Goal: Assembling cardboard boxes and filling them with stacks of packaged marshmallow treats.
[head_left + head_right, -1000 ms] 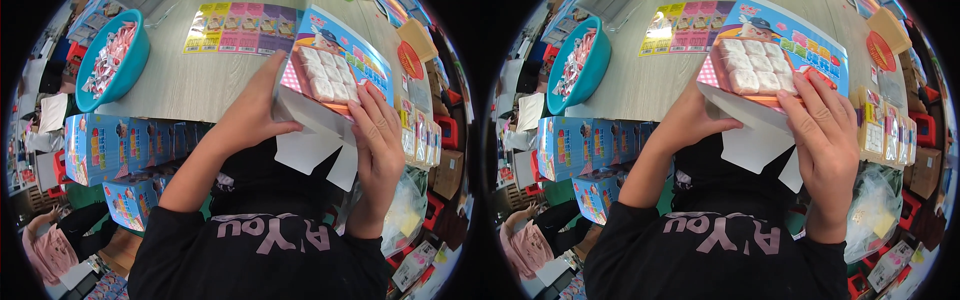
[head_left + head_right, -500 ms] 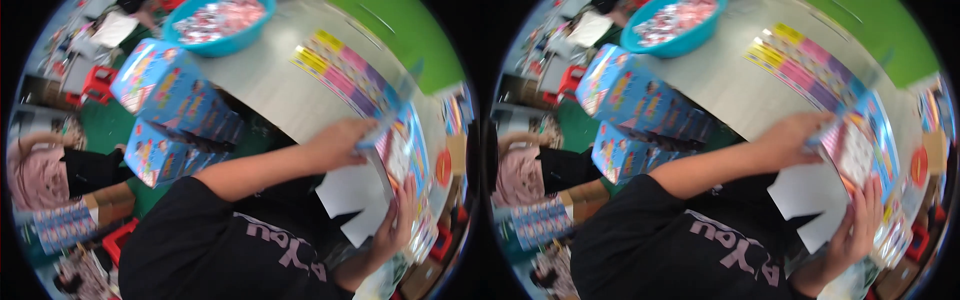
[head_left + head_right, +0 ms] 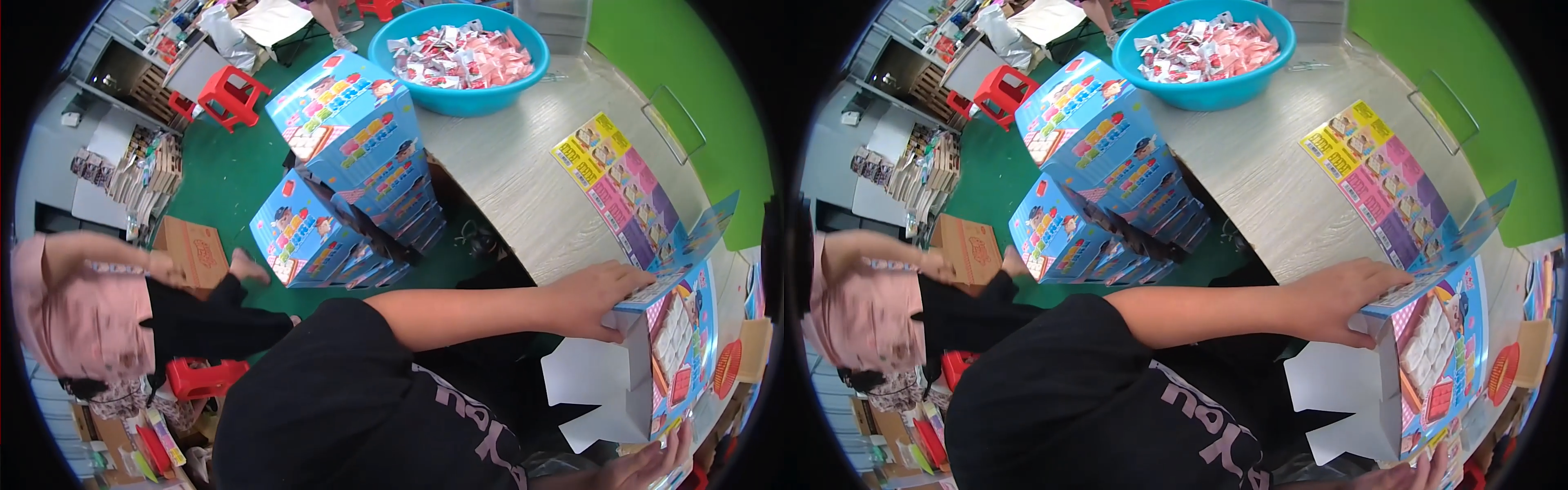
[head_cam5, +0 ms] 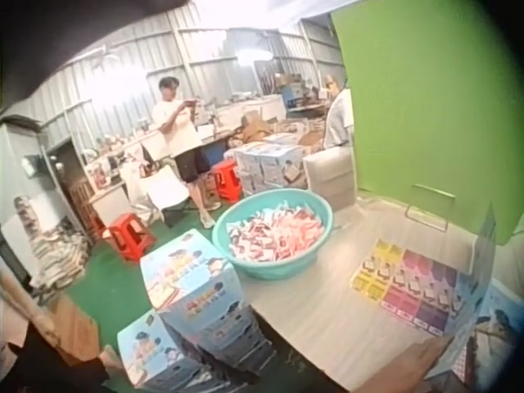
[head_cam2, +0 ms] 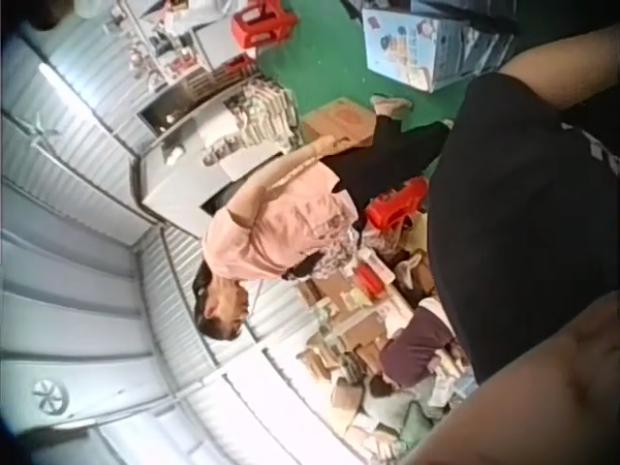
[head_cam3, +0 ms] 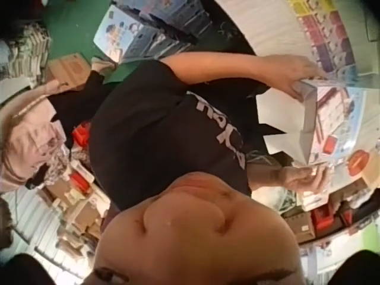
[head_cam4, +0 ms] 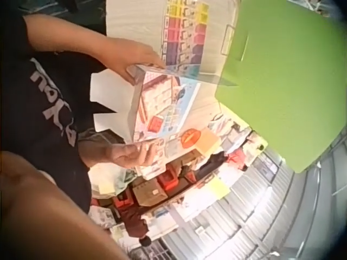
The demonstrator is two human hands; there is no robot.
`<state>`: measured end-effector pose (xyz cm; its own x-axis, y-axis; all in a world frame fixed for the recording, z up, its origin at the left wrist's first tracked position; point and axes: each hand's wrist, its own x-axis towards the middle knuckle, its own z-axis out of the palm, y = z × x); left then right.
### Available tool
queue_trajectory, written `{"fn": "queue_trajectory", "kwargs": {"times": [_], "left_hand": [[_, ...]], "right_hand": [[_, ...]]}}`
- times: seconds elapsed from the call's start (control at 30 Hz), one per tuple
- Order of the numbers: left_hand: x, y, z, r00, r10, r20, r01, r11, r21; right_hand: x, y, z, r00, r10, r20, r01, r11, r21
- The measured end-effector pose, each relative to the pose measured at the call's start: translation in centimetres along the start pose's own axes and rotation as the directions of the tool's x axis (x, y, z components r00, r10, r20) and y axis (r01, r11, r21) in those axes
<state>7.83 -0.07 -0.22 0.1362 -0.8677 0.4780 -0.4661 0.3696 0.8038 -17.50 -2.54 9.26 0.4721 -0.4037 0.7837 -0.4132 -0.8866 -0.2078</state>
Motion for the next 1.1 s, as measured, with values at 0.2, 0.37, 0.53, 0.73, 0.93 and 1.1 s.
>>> {"fn": "queue_trajectory", "kwargs": {"times": [0.2, 0.37, 0.53, 0.73, 0.93, 1.1], "left_hand": [[-0.7, -0.2, 0.2, 1.0, 0.005, 0.031, -0.006, 0.999, 0.043], [-0.7, -0.3, 0.5, 0.999, 0.023, 0.041, -0.025, 0.999, 0.044], [-0.9, 0.4, 0.2, 0.998, 0.021, 0.052, -0.027, 0.994, 0.108], [-0.8, 0.3, 0.1, 0.997, 0.008, 0.075, -0.011, 0.999, 0.045], [-1.2, -1.2, 0.2, 0.995, -0.031, 0.096, 0.024, 0.997, 0.067], [-0.5, 0.4, 1.2, 0.996, -0.082, -0.031, 0.083, 0.996, 0.035]], "right_hand": [[-4.7, 2.5, -1.6, 0.408, 0.912, 0.046, -0.763, 0.313, 0.566], [-6.3, 2.0, -2.3, 0.804, 0.378, 0.459, -0.488, 0.861, 0.145], [-7.8, 2.3, -0.5, 0.787, 0.572, 0.233, -0.608, 0.65, 0.456], [-11.7, 3.5, -2.1, 0.695, 0.613, 0.376, -0.701, 0.463, 0.542], [-12.4, 2.8, -3.1, 0.616, 0.492, 0.616, -0.783, 0.292, 0.55], [-8.1, 2.5, -0.9, 0.476, 0.413, 0.776, -0.849, 0.445, 0.284]]}}
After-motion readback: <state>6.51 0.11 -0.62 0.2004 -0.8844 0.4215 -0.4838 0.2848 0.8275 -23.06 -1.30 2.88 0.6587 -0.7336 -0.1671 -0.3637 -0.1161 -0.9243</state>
